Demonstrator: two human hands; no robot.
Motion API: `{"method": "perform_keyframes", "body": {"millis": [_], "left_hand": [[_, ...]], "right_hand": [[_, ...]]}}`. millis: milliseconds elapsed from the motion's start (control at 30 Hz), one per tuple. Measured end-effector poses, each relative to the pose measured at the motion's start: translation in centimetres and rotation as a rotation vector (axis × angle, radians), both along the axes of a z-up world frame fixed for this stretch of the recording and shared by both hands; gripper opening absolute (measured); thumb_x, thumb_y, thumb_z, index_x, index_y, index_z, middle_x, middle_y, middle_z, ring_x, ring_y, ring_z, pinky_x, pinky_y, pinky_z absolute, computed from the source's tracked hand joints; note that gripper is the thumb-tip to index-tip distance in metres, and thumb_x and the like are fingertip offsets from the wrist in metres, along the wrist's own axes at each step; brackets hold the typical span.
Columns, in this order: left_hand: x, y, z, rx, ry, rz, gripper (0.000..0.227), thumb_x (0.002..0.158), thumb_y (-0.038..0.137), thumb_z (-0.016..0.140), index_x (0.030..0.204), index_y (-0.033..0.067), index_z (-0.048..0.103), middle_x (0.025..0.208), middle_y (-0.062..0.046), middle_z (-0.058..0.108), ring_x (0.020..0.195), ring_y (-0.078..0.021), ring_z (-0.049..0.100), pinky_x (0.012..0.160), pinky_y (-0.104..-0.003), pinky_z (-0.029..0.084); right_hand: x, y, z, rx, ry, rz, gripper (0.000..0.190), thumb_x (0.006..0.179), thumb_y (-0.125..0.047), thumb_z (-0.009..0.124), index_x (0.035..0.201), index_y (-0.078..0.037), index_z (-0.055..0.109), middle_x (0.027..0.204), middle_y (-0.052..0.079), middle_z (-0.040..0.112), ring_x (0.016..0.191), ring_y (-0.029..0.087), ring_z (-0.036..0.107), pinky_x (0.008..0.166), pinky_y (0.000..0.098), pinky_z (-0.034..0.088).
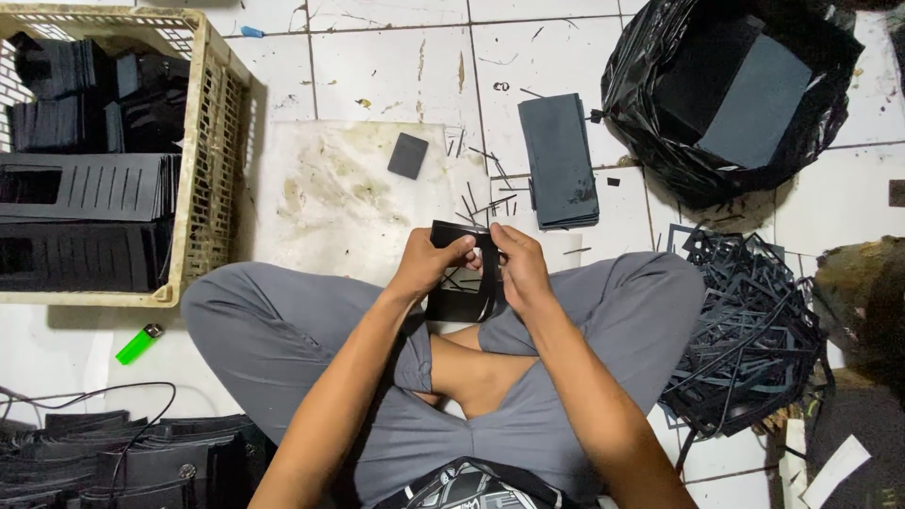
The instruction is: Organizing and stacking black leather cutouts on the floor
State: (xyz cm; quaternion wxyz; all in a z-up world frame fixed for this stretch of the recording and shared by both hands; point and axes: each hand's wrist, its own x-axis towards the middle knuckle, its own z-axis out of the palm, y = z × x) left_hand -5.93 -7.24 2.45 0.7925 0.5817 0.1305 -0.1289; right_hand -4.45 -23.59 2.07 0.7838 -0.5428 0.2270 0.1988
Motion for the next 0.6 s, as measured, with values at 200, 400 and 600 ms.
{"method": "perform_keyframes", "body": {"millis": [200, 400, 600], "left_hand": [[-1.1, -0.9, -1.6, 0.037, -0.031, -0.123, 0.014, 0.089, 0.011, 0.080, 0.083, -0.0015, 0.075, 0.071, -0.015, 0.074, 0.068, -0.0174, 0.070, 0.064, -0.031, 0.061], [-0.3, 0.1, -1.0, -0.221, 0.080, -0.034, 0.049, 0.106, 0.037, 0.056, 0.108, -0.0111, 0.067, 0.100, -0.027, 0.072, 0.079, -0.0313, 0.074, 0.076, -0.047, 0.066], [-0.4, 0.0, -0.2, -0.089, -0.033, -0.056, 0.053, 0.106, 0.046, 0.052, 0.114, -0.0052, 0.063, 0.093, -0.021, 0.070, 0.084, -0.0294, 0.073, 0.078, -0.045, 0.062]], "right_hand": [[2.5, -2.0, -1.0, -0.126, -0.083, -0.106, 0.028, 0.105, -0.029, 0.060, 0.092, -0.005, 0.064, 0.072, 0.014, 0.065, 0.048, 0.024, 0.063, 0.045, 0.0264, 0.048], [1.5, -1.2, 0.2, -0.842, -0.730, 0.056, 0.031, 0.098, -0.021, 0.072, 0.124, -0.005, 0.067, 0.106, 0.017, 0.067, 0.096, 0.030, 0.067, 0.078, 0.0350, 0.055], [-0.6, 0.4, 4.3, -0.877, -1.006, 0.075, 0.040, 0.103, -0.028, 0.061, 0.137, -0.007, 0.061, 0.118, 0.010, 0.054, 0.104, 0.028, 0.057, 0.087, 0.0364, 0.049]]}}
